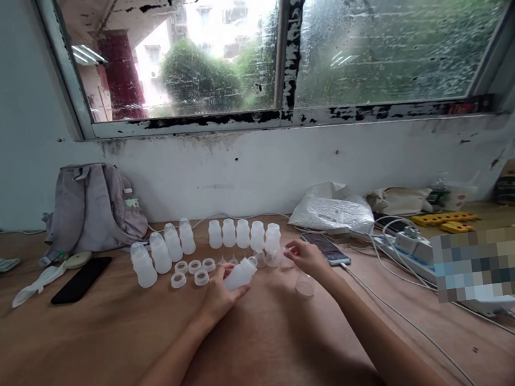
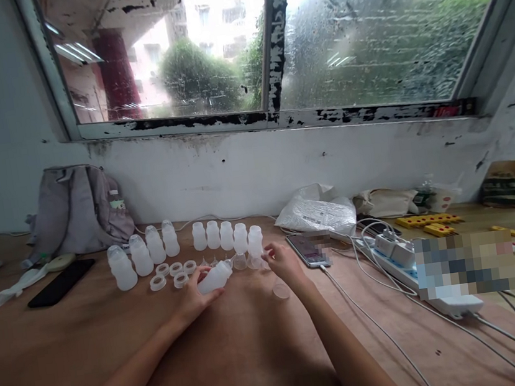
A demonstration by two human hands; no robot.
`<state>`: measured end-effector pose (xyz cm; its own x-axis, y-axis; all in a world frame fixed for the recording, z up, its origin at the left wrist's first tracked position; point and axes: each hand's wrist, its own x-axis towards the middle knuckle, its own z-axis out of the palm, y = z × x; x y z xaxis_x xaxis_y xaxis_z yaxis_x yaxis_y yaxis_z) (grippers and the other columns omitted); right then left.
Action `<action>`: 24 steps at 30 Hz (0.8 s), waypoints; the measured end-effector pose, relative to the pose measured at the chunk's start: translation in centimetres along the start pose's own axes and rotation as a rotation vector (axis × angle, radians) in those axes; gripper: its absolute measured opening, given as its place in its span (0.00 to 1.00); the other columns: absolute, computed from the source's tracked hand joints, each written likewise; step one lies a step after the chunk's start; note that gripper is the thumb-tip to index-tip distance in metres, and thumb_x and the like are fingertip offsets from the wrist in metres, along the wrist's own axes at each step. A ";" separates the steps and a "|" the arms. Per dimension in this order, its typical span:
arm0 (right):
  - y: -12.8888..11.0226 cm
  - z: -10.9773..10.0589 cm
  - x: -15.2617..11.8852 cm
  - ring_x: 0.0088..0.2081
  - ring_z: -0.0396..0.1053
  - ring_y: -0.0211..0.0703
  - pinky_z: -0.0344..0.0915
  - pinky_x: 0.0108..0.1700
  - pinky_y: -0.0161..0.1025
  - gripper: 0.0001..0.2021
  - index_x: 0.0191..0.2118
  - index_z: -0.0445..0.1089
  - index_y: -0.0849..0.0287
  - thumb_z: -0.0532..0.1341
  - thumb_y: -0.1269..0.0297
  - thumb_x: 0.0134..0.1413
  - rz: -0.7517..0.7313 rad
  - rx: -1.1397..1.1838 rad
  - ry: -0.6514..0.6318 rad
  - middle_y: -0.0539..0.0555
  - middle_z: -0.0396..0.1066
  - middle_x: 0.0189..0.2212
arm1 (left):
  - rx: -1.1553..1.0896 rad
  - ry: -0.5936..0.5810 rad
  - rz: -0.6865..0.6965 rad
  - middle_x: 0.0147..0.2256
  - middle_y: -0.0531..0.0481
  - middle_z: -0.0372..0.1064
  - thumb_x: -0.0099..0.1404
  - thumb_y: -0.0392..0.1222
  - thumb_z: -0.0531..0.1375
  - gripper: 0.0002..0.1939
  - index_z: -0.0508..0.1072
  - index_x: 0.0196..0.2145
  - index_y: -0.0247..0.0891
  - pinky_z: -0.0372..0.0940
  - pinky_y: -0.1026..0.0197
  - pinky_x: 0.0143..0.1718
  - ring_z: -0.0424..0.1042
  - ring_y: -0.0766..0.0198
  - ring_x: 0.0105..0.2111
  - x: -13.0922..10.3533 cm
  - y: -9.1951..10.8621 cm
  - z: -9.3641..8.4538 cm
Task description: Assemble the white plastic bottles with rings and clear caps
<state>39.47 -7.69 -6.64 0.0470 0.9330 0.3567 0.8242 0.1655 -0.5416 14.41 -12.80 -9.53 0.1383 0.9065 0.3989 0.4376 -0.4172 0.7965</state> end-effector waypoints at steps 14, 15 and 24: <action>-2.8 2.9 -2.4 0.28 0.67 0.40 0.63 0.33 0.40 0.16 0.32 0.68 0.60 0.63 0.54 0.38 0.010 1.003 -0.199 0.52 0.70 0.28 | 0.028 0.052 0.095 0.41 0.48 0.67 0.47 0.47 0.63 0.24 0.68 0.42 0.39 0.59 0.56 0.45 0.66 0.58 0.42 0.1 -1.1 0.5; -2.9 3.1 -2.6 0.28 0.66 0.40 0.63 0.33 0.40 0.16 0.32 0.68 0.60 0.63 0.54 0.39 0.019 1.011 -0.210 0.52 0.69 0.27 | 0.030 0.048 0.099 0.41 0.48 0.67 0.47 0.47 0.63 0.24 0.68 0.42 0.39 0.59 0.55 0.45 0.66 0.58 0.42 0.1 -1.1 0.5; -4.8 4.6 -4.8 0.33 0.62 0.41 0.62 0.31 0.36 0.15 0.36 0.64 0.56 0.54 0.50 0.48 0.069 1.090 -0.169 0.52 0.64 0.32 | 0.026 -0.018 0.151 0.42 0.47 0.68 0.46 0.46 0.63 0.24 0.69 0.43 0.40 0.60 0.55 0.45 0.66 0.57 0.42 0.0 -1.1 0.5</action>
<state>32.71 -11.50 -9.32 -0.0724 0.9690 0.2362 -0.1206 0.2266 -0.9665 14.34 -12.27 -10.64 0.2200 0.8349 0.5046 0.4332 -0.5471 0.7163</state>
